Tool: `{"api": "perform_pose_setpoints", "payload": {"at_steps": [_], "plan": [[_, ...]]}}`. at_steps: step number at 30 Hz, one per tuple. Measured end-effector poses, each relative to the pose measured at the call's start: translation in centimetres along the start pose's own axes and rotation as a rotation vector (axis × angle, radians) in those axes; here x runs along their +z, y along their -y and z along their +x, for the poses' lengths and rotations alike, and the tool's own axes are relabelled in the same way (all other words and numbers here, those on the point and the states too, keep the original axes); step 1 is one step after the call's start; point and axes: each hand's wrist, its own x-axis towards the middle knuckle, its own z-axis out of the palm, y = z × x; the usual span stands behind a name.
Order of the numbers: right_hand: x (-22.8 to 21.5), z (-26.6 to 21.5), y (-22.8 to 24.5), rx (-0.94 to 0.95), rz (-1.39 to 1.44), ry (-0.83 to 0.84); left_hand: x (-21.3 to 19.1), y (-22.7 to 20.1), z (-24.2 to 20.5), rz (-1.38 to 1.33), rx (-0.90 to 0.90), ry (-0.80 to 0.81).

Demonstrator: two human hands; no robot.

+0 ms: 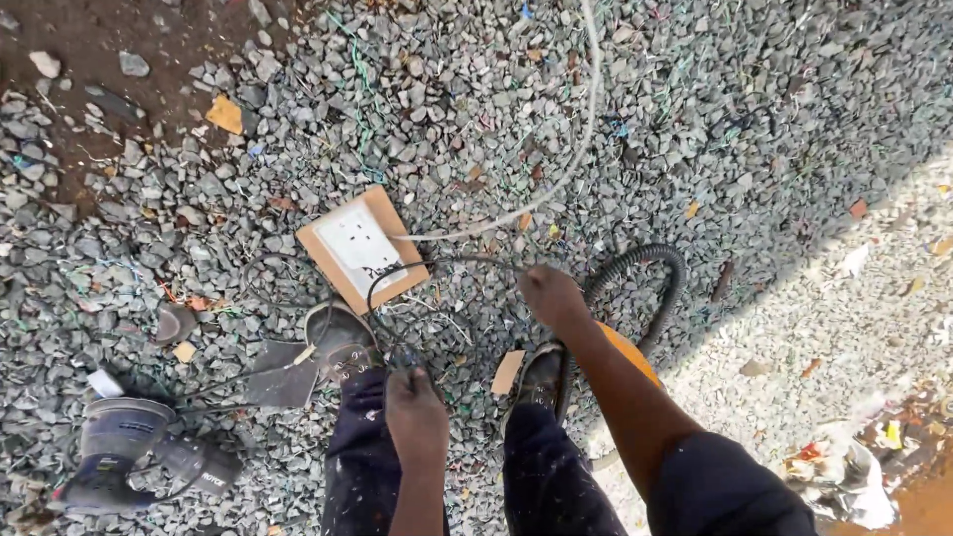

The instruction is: Wiring an electrical socket by stripping and connecting wires

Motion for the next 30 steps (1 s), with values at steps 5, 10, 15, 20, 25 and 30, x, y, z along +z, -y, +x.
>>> {"api": "perform_pose_setpoints", "payload": {"at_steps": [5,10,15,20,25,30], "plan": [[3.7,-2.7,2.2,0.028,0.201,0.140,-0.3,-1.9,-2.6,0.129,-0.188,0.477],[5.3,-2.3,5.3,0.289,0.678,0.342,-0.2,-0.8,-3.0,0.240,-0.127,0.648],[4.4,-1.5,6.4,0.181,1.092,0.330,-0.5,-1.3,-2.8,0.141,-0.230,0.467],[2.0,0.7,4.0,0.236,0.913,0.198,0.8,0.7,-2.0,-0.160,-0.033,0.306],[2.1,-2.3,11.1,0.466,0.422,0.502,1.9,0.0,-2.7,-0.295,0.075,0.542],[2.5,-1.3,12.2,0.406,0.908,0.351,2.5,0.7,-1.6,-0.528,-0.133,0.336]]}}
